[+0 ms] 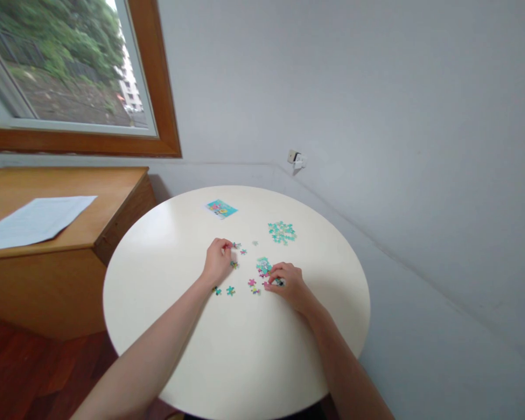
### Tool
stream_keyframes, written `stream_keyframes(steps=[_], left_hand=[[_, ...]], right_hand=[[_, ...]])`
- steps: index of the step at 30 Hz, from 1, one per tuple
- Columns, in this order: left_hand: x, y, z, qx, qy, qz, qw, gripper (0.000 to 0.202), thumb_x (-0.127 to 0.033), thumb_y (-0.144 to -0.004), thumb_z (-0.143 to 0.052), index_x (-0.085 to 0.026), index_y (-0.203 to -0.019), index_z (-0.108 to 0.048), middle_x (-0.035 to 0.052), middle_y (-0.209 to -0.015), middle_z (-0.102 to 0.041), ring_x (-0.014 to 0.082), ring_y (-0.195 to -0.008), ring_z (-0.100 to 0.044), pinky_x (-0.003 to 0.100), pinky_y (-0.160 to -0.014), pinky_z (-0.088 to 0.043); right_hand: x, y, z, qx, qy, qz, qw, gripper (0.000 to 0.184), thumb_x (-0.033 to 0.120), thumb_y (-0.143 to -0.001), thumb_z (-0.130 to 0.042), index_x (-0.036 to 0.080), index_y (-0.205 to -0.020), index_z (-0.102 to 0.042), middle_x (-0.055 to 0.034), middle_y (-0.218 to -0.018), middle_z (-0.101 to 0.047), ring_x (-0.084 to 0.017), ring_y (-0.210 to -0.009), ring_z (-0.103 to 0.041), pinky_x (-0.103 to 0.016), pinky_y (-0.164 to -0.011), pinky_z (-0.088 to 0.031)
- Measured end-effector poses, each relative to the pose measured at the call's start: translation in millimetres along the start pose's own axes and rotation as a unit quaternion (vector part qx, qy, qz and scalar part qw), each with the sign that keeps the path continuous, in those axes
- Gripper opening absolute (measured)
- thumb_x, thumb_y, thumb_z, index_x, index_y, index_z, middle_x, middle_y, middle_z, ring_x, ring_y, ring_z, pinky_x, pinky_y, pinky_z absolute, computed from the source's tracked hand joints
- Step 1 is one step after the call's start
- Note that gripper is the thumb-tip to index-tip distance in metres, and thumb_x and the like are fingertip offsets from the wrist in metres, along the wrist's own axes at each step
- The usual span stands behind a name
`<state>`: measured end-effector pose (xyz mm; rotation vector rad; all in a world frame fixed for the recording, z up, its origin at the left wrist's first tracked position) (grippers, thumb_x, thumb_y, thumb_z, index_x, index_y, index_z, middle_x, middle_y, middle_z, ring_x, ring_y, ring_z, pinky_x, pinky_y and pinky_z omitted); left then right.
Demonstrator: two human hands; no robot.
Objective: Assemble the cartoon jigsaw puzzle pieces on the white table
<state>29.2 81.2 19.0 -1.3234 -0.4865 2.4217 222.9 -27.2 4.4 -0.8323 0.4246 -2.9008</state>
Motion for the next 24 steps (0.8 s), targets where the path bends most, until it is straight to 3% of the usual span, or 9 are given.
stream_keyframes(steps=[3,10,14,19,24], left_hand=[[-13.7,6.3,-2.9,0.035,-0.013,-0.047,0.998,0.024,-0.006,-0.069,-0.041,-0.016,-0.075,-0.061,0.0055,-0.081,-0.062,0.0181,-0.081,-0.058,0.035,-0.078,-0.048],[-57.2,36.2,-22.4,0.214,0.002,-0.203,0.955,0.035,-0.003,-0.061,-0.04,-0.019,-0.082,-0.061,0.0045,-0.097,-0.068,0.0185,-0.097,-0.059,0.039,-0.093,-0.041],[-59.2,42.6,-27.7,0.274,-0.021,-0.219,0.936,0.038,-0.002,-0.059,-0.039,-0.019,-0.086,-0.059,0.0041,-0.107,-0.065,0.0177,-0.105,-0.057,0.043,-0.102,-0.032],[-59.7,47.1,-32.5,0.343,-0.065,-0.229,0.909,0.034,-0.003,-0.063,-0.04,-0.02,-0.087,-0.057,0.0026,-0.095,-0.067,0.017,-0.096,-0.059,0.045,-0.105,-0.027],[-59.9,47.8,-34.3,0.362,-0.077,-0.223,0.902,0.031,-0.004,-0.066,-0.041,-0.02,-0.087,-0.057,0.0032,-0.098,-0.067,0.0173,-0.097,-0.059,0.044,-0.106,-0.026]], right_hand=[[2.8,0.5,1.1,0.01,0.0,-0.004,1.0,0.012,0.032,-0.069,-0.071,0.022,-0.067,-0.067,-0.003,-0.092,-0.066,-0.019,-0.092,-0.056,-0.037,-0.085,-0.032],[9.8,0.4,4.8,0.023,0.008,0.001,1.0,0.012,0.026,-0.067,-0.074,0.02,-0.07,-0.065,-0.0012,-0.086,-0.067,-0.018,-0.088,-0.057,-0.035,-0.082,-0.033],[14.1,-0.3,5.4,0.044,0.008,-0.004,0.999,0.01,0.022,-0.067,-0.074,0.019,-0.068,-0.064,0.0007,-0.074,-0.067,-0.016,-0.078,-0.058,-0.032,-0.078,-0.035],[17.1,-1.2,5.9,0.035,-0.012,0.007,0.999,0.01,0.017,-0.066,-0.073,0.019,-0.067,-0.063,0.002,-0.071,-0.067,-0.013,-0.07,-0.058,-0.029,-0.075,-0.036],[14.1,-2.8,4.6,0.007,-0.011,-0.008,1.0,0.009,0.015,-0.068,-0.071,0.019,-0.067,-0.063,0.0016,-0.069,-0.067,-0.013,-0.066,-0.057,-0.029,-0.073,-0.037]])
Point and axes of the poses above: each hand's wrist, its own y-axis away from the middle knuckle, its own z-axis out of the back of the hand, x = y × z, the point moved 5 cm from there along -y, towards the middle knuckle
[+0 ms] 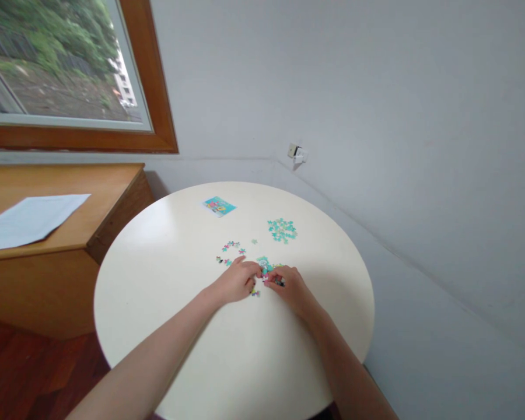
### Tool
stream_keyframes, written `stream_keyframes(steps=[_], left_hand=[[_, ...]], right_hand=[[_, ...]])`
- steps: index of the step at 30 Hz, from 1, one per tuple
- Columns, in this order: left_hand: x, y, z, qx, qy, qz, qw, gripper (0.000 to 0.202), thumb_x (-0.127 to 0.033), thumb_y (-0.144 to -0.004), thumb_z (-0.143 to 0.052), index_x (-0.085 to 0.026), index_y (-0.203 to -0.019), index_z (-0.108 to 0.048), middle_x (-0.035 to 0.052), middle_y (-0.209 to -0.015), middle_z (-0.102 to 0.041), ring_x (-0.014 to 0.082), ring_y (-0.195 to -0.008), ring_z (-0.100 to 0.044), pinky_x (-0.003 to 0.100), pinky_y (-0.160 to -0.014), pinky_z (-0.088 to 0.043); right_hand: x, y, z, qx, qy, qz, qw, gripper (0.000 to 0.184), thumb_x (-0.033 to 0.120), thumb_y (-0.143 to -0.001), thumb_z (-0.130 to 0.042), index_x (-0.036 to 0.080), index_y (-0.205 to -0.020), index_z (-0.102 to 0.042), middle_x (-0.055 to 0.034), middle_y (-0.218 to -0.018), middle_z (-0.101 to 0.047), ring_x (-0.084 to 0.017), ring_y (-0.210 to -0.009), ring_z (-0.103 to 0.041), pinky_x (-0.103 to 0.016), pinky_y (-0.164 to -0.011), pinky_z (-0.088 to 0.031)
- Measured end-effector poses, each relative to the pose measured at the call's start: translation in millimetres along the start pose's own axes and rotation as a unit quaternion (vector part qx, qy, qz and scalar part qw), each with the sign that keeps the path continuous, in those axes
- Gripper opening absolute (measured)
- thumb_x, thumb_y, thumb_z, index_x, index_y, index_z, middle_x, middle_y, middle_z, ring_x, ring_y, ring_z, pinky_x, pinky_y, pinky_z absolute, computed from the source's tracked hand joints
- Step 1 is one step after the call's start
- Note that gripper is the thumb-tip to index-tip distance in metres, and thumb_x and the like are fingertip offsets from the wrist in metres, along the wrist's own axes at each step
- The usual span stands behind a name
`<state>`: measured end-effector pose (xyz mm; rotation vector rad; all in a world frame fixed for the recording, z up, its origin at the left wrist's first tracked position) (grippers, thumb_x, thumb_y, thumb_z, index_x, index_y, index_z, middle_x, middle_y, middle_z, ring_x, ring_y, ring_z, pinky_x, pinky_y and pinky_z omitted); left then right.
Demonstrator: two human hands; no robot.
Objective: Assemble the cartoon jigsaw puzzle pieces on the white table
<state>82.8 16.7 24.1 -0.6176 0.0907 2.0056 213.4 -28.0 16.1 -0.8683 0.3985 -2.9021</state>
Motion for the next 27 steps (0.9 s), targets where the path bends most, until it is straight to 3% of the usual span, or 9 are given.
stream_keyframes(steps=[7,16,27], left_hand=[[2.6,0.0,-2.6,-0.002,0.003,-0.003,1.0,0.032,-0.005,-0.066,-0.041,-0.02,-0.088,-0.058,0.0036,-0.101,-0.066,0.018,-0.098,-0.058,0.044,-0.103,-0.03],[3.1,-1.1,-4.1,-0.03,0.018,-0.04,0.999,0.036,-0.002,-0.062,-0.041,-0.018,-0.088,-0.061,0.0045,-0.099,-0.067,0.0177,-0.098,-0.059,0.035,-0.096,-0.039],[0.8,-2.0,-2.1,-0.034,0.019,-0.054,0.998,0.036,-0.002,-0.063,-0.041,-0.017,-0.086,-0.063,0.0058,-0.099,-0.068,0.0186,-0.099,-0.06,0.035,-0.093,-0.042]], right_hand=[[3.0,-1.0,1.9,-0.023,0.008,-0.017,1.0,0.007,0.016,-0.071,-0.066,0.02,-0.065,-0.063,0.001,-0.067,-0.066,-0.014,-0.066,-0.057,-0.027,-0.07,-0.037],[-1.0,-2.2,-2.1,-0.027,0.001,-0.072,0.997,0.007,0.017,-0.073,-0.06,0.019,-0.067,-0.062,-0.0001,-0.066,-0.067,-0.014,-0.064,-0.058,-0.026,-0.067,-0.039],[0.2,-2.3,-1.7,-0.028,-0.012,-0.064,0.997,0.009,0.015,-0.072,-0.059,0.02,-0.064,-0.062,0.0008,-0.063,-0.066,-0.013,-0.062,-0.058,-0.025,-0.067,-0.041]])
Point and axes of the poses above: each hand's wrist, its own y-axis away from the middle knuckle, its own z-axis out of the back of the hand, x = y × z, the point moved 5 cm from there along -y, towards the middle knuckle
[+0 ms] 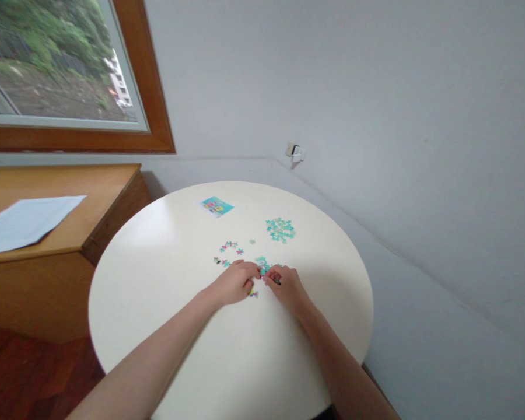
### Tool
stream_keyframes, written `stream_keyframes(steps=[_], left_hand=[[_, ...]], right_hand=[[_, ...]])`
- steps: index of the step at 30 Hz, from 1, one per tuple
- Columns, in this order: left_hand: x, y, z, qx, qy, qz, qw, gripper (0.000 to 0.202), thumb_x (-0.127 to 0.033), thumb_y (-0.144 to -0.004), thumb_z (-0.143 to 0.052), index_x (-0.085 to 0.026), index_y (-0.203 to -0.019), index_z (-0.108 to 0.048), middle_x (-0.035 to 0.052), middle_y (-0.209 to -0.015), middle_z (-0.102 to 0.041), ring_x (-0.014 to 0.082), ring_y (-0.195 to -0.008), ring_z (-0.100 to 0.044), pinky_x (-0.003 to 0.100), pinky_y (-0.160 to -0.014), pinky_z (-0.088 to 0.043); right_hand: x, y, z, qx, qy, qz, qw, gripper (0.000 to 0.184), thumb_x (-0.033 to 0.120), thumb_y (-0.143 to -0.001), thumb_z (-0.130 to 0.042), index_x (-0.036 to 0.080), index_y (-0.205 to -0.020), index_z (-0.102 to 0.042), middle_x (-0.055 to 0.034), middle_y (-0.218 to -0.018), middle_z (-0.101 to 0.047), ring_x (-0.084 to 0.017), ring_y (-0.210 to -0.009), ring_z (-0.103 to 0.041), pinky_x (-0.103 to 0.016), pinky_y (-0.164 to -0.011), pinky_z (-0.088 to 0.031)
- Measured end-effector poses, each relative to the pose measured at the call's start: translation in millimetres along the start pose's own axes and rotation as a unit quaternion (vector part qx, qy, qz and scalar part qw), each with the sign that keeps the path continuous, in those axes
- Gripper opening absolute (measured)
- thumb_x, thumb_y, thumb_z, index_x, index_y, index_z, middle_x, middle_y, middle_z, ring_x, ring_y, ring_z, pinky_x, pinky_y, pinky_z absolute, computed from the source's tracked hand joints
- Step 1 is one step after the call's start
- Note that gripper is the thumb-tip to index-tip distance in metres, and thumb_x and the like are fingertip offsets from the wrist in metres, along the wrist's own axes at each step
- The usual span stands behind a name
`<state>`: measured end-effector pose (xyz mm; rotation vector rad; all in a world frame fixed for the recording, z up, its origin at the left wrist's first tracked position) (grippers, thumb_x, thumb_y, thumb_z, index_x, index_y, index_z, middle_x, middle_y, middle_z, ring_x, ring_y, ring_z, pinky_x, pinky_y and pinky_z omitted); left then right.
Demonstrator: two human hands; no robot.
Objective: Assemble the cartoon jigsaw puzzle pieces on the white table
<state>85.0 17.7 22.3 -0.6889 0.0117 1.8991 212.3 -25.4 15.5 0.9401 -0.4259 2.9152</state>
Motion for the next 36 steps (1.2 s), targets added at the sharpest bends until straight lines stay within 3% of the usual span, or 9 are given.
stream_keyframes(steps=[9,26,36], left_hand=[[1.2,0.2,-1.2,-0.001,0.0,-0.008,1.0,0.036,-0.001,-0.063,-0.041,-0.018,-0.086,-0.063,0.0053,-0.1,-0.068,0.0181,-0.101,-0.059,0.033,-0.094,-0.042],[0.5,0.2,-0.5,-0.007,0.002,-0.002,1.0,0.036,0.0,-0.063,-0.041,-0.018,-0.085,-0.064,0.0054,-0.099,-0.068,0.0183,-0.1,-0.059,0.033,-0.094,-0.043],[-0.8,0.1,0.4,-0.003,0.002,-0.007,1.0,0.036,-0.001,-0.063,-0.041,-0.017,-0.086,-0.064,0.0061,-0.099,-0.068,0.0187,-0.099,-0.06,0.033,-0.093,-0.043]], right_hand=[[5.6,0.7,5.7,0.025,-0.065,-0.024,0.997,0.006,0.015,-0.069,-0.062,0.019,-0.065,-0.064,0.0014,-0.061,-0.067,-0.012,-0.058,-0.058,-0.022,-0.062,-0.042],[2.9,-0.5,1.5,0.005,-0.021,0.012,1.0,0.008,0.017,-0.07,-0.06,0.021,-0.064,-0.064,0.0015,-0.062,-0.067,-0.012,-0.058,-0.059,-0.023,-0.062,-0.043],[4.3,0.4,0.4,0.016,0.026,-0.002,1.0,0.006,0.016,-0.072,-0.06,0.02,-0.07,-0.065,0.0017,-0.063,-0.065,-0.013,-0.065,-0.057,-0.025,-0.069,-0.036]])
Point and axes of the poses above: each hand's wrist, its own y-axis away from the middle knuckle, its own z-axis out of the back of the hand, x = y × z, the point moved 5 cm from there along -y, towards the middle knuckle
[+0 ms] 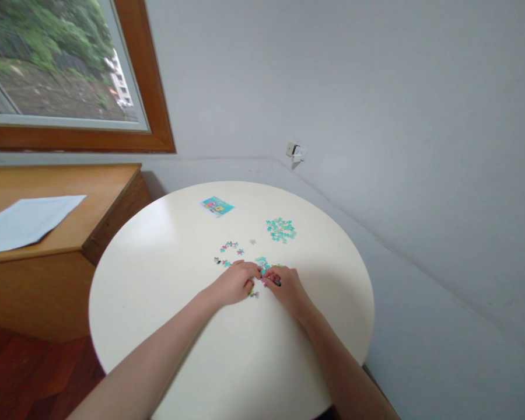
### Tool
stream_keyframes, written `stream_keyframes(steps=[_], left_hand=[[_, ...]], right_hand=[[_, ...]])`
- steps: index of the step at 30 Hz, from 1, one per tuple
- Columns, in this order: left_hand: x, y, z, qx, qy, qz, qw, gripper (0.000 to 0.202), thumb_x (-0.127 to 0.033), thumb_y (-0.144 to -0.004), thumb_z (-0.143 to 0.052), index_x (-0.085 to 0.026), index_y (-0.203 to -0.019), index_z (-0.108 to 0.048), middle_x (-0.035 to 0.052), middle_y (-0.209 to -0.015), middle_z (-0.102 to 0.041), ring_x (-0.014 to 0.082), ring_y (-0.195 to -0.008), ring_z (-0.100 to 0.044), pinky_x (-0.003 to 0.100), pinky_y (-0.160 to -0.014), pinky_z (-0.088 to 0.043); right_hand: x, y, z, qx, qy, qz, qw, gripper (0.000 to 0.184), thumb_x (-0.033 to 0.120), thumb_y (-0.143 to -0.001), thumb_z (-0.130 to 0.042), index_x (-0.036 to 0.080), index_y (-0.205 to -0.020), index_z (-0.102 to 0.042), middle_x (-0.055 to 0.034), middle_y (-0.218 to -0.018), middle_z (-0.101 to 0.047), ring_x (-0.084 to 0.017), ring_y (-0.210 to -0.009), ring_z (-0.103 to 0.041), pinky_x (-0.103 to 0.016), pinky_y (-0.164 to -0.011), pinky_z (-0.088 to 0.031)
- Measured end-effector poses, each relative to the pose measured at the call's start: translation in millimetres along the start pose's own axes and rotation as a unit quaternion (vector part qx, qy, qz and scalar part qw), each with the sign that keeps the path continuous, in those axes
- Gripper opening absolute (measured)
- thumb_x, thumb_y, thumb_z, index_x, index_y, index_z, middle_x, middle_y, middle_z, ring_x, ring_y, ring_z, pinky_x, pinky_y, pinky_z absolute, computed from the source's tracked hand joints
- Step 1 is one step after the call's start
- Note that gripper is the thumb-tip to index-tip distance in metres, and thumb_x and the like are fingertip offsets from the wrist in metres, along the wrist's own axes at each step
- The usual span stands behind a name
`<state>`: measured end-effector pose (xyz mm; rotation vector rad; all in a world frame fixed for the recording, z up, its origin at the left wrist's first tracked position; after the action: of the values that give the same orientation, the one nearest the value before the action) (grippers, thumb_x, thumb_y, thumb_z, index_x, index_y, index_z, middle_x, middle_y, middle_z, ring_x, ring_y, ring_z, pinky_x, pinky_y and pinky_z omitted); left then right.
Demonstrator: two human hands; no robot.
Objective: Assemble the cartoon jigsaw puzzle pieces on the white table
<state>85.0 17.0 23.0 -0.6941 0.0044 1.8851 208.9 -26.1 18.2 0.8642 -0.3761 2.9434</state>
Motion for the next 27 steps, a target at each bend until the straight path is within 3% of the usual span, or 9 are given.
stream_keyframes(steps=[3,7,19,23,27], left_hand=[[-1.0,-0.4,0.6,0.003,0.001,0.001,1.0,0.036,-0.001,-0.063,-0.041,-0.017,-0.085,-0.064,0.0056,-0.098,-0.068,0.0185,-0.099,-0.059,0.033,-0.093,-0.043],[-0.9,-0.4,0.5,0.004,-0.001,0.005,1.0,0.036,-0.001,-0.063,-0.041,-0.018,-0.085,-0.064,0.0057,-0.1,-0.068,0.0188,-0.1,-0.059,0.034,-0.094,-0.042],[0.5,-0.1,0.2,-0.006,0.008,0.003,1.0,0.037,-0.001,-0.063,-0.041,-0.019,-0.087,-0.064,0.0046,-0.098,-0.068,0.0183,-0.1,-0.059,0.034,-0.095,-0.042],[0.7,-0.8,1.4,-0.016,0.021,-0.001,1.0,0.039,-0.001,-0.06,-0.04,-0.018,-0.086,-0.064,0.0045,-0.096,-0.068,0.0181,-0.098,-0.06,0.033,-0.092,-0.044],[2.6,-1.7,2.5,-0.034,0.036,0.004,0.999,0.042,-0.001,-0.057,-0.039,-0.018,-0.086,-0.064,0.0046,-0.094,-0.069,0.018,-0.097,-0.061,0.033,-0.091,-0.045]], right_hand=[[2.1,1.5,3.0,-0.02,0.012,0.019,1.0,0.013,0.013,-0.074,-0.055,0.02,-0.074,-0.065,0.0018,-0.063,-0.063,-0.013,-0.065,-0.055,-0.026,-0.071,-0.033],[3.1,2.7,1.1,-0.002,0.018,0.043,0.999,0.02,0.008,-0.072,-0.05,0.02,-0.068,-0.065,0.0009,-0.069,-0.065,-0.013,-0.071,-0.055,-0.026,-0.071,-0.031],[2.5,2.7,1.5,-0.024,0.009,0.063,0.998,0.022,0.01,-0.075,-0.047,0.02,-0.072,-0.066,0.0,-0.071,-0.065,-0.013,-0.071,-0.054,-0.026,-0.073,-0.031],[2.4,2.2,-0.9,-0.003,0.001,0.07,0.998,0.022,0.009,-0.074,-0.047,0.02,-0.068,-0.065,0.0004,-0.07,-0.065,-0.013,-0.07,-0.055,-0.026,-0.072,-0.032],[-0.6,1.3,2.0,-0.041,0.007,0.058,0.997,0.021,0.01,-0.075,-0.047,0.02,-0.072,-0.065,0.0003,-0.07,-0.066,-0.013,-0.067,-0.054,-0.026,-0.071,-0.033]])
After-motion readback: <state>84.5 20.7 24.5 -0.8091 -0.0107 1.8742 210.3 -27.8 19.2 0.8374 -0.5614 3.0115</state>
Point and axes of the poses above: each hand's wrist, its own y-axis away from the middle knuckle, its own z-axis out of the back of the hand, x = y × z, the point moved 5 cm from there along -y, towards the middle knuckle
